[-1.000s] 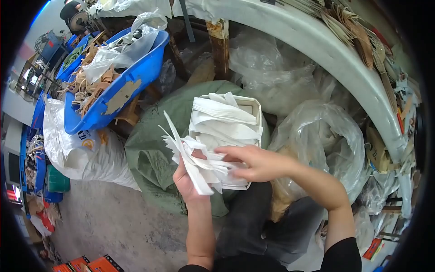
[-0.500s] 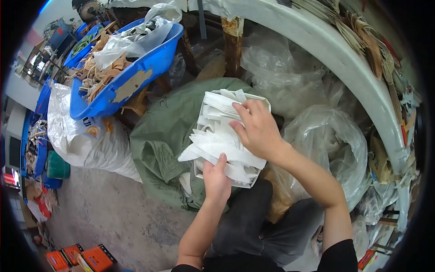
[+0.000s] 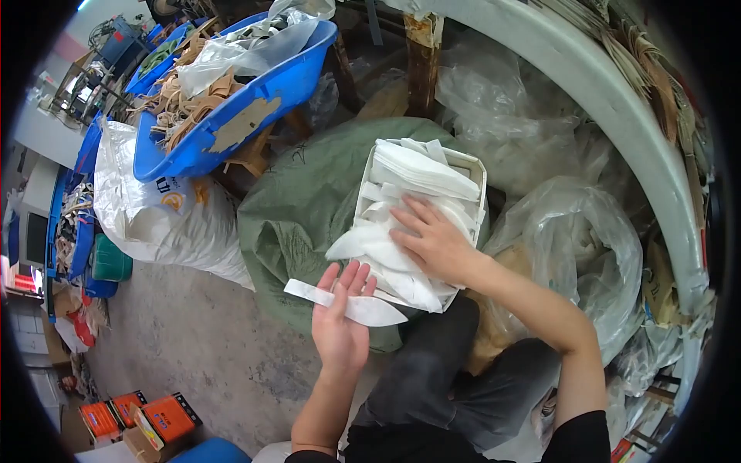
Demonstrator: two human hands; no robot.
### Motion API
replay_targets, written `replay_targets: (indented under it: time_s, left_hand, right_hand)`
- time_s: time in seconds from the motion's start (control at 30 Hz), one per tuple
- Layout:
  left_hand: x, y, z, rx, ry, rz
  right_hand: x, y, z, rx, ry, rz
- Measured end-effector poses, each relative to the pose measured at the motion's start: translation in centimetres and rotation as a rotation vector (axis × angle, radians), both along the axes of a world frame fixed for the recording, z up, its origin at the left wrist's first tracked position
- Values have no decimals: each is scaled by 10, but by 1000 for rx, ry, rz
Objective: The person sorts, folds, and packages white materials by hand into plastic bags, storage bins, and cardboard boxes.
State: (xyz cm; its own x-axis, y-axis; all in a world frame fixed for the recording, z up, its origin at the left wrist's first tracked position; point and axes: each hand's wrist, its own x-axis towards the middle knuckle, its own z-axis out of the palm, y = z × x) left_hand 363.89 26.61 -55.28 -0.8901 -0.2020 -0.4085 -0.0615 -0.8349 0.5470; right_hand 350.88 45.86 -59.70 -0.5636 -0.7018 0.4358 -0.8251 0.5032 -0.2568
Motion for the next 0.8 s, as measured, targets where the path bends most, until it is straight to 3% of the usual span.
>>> replay_targets:
  time_s: [0.07, 0.2, 0.27, 0.3, 0.37, 0.4, 0.53, 0.57, 0.67, 0.8]
  left_hand:
    - [-6, -3, -1, 22, 35, 45]
    - [-33, 17, 6, 106, 152, -87]
    - [-50, 29, 2, 79, 234, -99]
    - [-54, 23, -2, 86, 241, -96]
    - [-59, -7, -10, -623, 234, 299]
    - [-59, -21, -21, -629, 234, 290]
    - [-58, -69, -79, -1345, -103, -202]
    - [-57, -74, -78, -1347, -109, -202]
    - [-60, -77, -67, -1006, -46, -132]
    - [-39, -83, 4, -1168, 31, 19]
  right_hand:
    - [8, -8, 11, -75, -11, 21]
    - [63, -14, 101, -211, -926, -147]
    - [55, -7, 102, -293, -1096, -281]
    - [45, -1, 100, -286, -1088, -281]
    - [26, 13, 87, -311, -936, -379]
    - [26, 13, 78, -320, -940, -383]
    - [22, 8, 53, 29, -9, -408]
    - [22, 0, 49, 18, 16, -264]
    - [24, -13, 16, 87, 46, -118]
    - [11, -19, -25, 168, 70, -118]
